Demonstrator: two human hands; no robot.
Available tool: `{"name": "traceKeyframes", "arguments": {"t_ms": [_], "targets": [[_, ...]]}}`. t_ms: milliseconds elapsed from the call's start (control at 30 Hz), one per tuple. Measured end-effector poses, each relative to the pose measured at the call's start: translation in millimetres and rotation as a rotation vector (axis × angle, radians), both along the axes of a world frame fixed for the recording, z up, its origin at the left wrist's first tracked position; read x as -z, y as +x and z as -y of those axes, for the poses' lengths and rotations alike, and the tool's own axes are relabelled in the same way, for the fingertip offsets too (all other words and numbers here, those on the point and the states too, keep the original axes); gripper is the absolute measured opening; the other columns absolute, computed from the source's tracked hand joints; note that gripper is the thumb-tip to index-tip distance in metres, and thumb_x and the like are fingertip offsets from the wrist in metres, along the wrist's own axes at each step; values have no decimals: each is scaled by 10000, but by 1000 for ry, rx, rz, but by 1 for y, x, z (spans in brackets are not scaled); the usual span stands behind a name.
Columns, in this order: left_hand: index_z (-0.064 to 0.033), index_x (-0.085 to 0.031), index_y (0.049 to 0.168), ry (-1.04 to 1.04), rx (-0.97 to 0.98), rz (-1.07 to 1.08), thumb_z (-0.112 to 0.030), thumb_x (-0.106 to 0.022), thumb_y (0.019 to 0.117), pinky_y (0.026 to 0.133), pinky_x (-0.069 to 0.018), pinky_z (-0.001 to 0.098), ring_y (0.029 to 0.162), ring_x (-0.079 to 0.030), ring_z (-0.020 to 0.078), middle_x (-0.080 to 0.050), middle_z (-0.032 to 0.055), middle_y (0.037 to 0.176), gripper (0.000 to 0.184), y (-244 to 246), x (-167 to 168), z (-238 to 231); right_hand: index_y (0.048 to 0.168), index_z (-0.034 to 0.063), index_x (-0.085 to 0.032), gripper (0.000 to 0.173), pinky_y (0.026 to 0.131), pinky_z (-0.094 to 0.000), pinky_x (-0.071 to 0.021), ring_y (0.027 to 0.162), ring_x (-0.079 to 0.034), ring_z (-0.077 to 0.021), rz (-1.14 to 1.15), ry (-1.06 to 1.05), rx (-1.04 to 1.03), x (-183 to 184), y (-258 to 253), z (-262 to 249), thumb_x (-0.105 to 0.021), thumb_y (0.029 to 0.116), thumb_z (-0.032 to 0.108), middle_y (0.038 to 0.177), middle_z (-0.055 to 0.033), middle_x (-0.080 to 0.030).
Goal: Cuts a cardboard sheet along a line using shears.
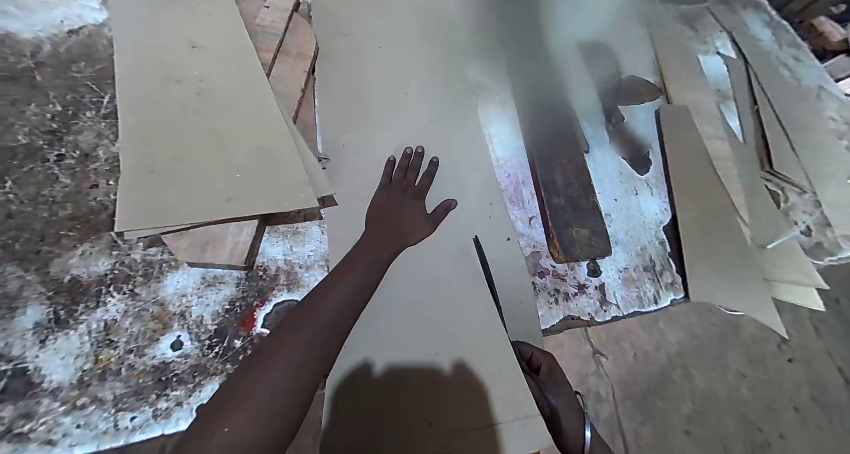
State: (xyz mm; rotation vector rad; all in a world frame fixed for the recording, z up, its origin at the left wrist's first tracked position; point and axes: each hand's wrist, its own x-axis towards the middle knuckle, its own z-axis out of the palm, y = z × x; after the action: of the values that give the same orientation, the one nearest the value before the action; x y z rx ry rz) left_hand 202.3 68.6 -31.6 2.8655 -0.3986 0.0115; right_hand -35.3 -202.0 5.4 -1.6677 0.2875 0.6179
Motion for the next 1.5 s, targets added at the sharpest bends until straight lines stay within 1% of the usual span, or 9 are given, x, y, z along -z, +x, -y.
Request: {"name": "traceKeyframes", "arguments": {"t_ms": [167, 300, 367, 500, 700, 833, 1267, 1400, 1500], "targets": [[-184, -275, 1639, -10, 6, 0, -816, -223, 940, 1291, -44, 522, 1601, -80, 282, -148, 103, 1726, 943, 0, -1, 0, 808, 154, -603, 360, 502, -196, -430, 534, -506, 3, 46, 40, -28, 3, 5, -3, -700, 896, 489, 621, 92, -545], [-175, -290, 1633, -16, 17, 0, -830, -221, 930, 1285, -57, 540, 1598, -104, 285, -173, 109, 1720, 963, 2, 0, -2, 929, 147, -609, 395, 544, -208, -475, 589, -560, -27, -39, 122, -84, -7, 6, 5, -691, 899, 532, 693, 64, -593], [-182, -302, 1629, -29, 14, 1, -829, -240, 928, 1288, -58, 533, 1598, -111, 279, -179, 104, 1719, 956, 2, 0, -2, 969, 143, -593, 465, 548, -209, -474, 600, -555, -28, -27, 132, -100, -8, 3, 6, -661, 904, 598, 713, 62, -586], [-179, -290, 1633, -34, 6, 2, -822, -240, 933, 1291, -43, 523, 1599, -98, 279, -172, 105, 1721, 952, -1, 0, 0, 931, 135, -598, 441, 551, -201, -450, 600, -524, -11, 45, 66, -99, -2, 0, 4, -632, 932, 575, 703, 74, -559], [-169, -276, 1637, -20, 7, 3, -813, -222, 940, 1291, -41, 526, 1601, -85, 286, -155, 116, 1723, 951, -1, -1, 1, 832, 161, -595, 467, 499, -188, -422, 534, -496, 1, 27, 90, -57, -2, 4, -2, -682, 875, 618, 629, 91, -530], [-162, -284, 1634, -25, 6, 23, -809, -230, 940, 1291, -46, 524, 1599, -92, 292, -159, 119, 1721, 950, 0, 1, 1, 827, 151, -594, 437, 503, -195, -429, 540, -505, -7, 39, 114, -48, -1, 4, -3, -680, 898, 573, 631, 78, -539], [-159, -279, 1635, -32, 9, 22, -818, -241, 931, 1293, -42, 524, 1600, -95, 284, -168, 114, 1720, 965, 1, 1, -1, 813, 144, -598, 456, 511, -208, -452, 547, -532, -13, 52, 160, -29, 2, 0, -9, -684, 895, 584, 635, 65, -568], [-154, -288, 1631, -34, 16, 19, -809, -259, 934, 1292, -57, 532, 1598, -103, 294, -178, 122, 1717, 957, 1, 0, -1, 799, 142, -581, 338, 507, -211, -436, 542, -512, -12, 30, 91, -38, -1, 2, -9, -661, 933, 442, 626, 74, -546], [-155, -281, 1634, -10, 8, 18, -820, -239, 927, 1288, -64, 541, 1596, -116, 299, -188, 130, 1713, 971, 2, 0, 0, 799, 151, -581, 303, 504, -208, -430, 537, -505, -6, 3, 55, -30, -5, 6, -7, -665, 928, 411, 622, 85, -537]]}}
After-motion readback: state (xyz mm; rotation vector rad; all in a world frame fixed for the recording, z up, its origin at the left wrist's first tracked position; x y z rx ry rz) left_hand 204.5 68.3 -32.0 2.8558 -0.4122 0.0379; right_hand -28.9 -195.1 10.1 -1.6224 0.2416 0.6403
